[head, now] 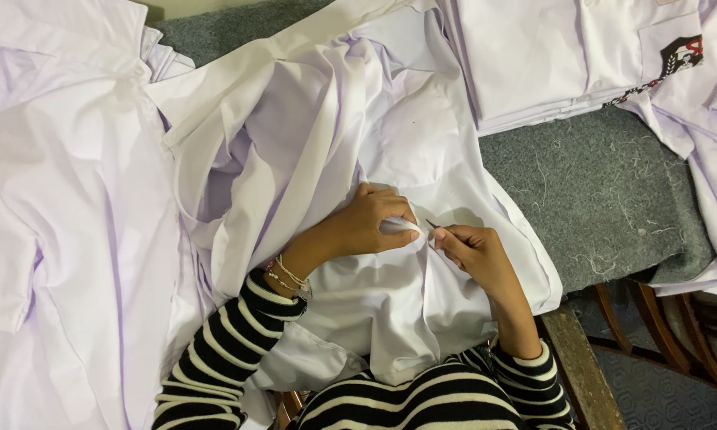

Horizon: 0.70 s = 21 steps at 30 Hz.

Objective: Trimming loose threads from white shirts using thread snips at a finishing station

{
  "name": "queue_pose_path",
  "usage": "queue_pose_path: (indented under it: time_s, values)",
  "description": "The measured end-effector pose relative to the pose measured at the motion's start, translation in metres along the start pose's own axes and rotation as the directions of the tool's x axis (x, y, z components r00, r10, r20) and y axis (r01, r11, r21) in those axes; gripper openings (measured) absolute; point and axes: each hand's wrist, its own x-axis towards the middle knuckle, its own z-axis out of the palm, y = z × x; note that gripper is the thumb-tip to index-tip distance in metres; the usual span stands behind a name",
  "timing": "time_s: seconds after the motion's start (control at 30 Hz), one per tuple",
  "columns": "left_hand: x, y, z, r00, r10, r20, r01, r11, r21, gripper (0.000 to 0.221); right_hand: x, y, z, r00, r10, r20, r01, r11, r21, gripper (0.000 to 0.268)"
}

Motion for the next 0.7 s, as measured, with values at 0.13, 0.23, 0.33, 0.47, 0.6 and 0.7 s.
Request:
queue_pose_path:
  time_s: [0.13, 0.23, 0.33, 0.47, 0.6, 0.7]
  values:
    - [-0.001, 0.001, -0.005, 1.0, -0.003, 0.001, 0.003, 1.0, -0.005, 0.015, 0.001, -0.003, -0.003, 0.993, -0.006, -0.116, 0.019, 0.994, 0.111, 0.026]
    - [0.0, 0.008, -0.014, 0.999, 0.049, -0.018, -0.049, 0.998, -0.042, 0.017, -0.004, -0.005, -0.011, 0.97, -0.013, -0.244, 0.049, 0.989, 0.141, 0.033]
    - [0.001, 0.008, -0.02, 0.993, 0.11, -0.037, -0.114, 0.986, -0.122, 0.019, 0.006, 0.019, -0.034, 0.938, -0.098, -0.334, 0.128, 0.989, 0.071, 0.031]
    - [-0.002, 0.017, -0.035, 0.995, 0.093, -0.034, -0.099, 0.966, -0.239, 0.017, 0.016, 0.018, -0.041, 0.91, -0.192, -0.367, 0.157, 0.98, -0.122, 0.037]
    - [-0.003, 0.015, -0.034, 0.996, 0.086, -0.009, -0.085, 0.962, -0.259, 0.014, 0.015, -0.03, -0.016, 0.899, -0.179, -0.4, 0.073, 0.961, -0.265, 0.044]
    - [-0.003, 0.02, -0.037, 0.993, 0.109, -0.04, -0.116, 0.966, -0.231, 0.007, 0.018, -0.049, -0.003, 0.886, -0.296, -0.357, 0.115, 0.886, -0.45, 0.034]
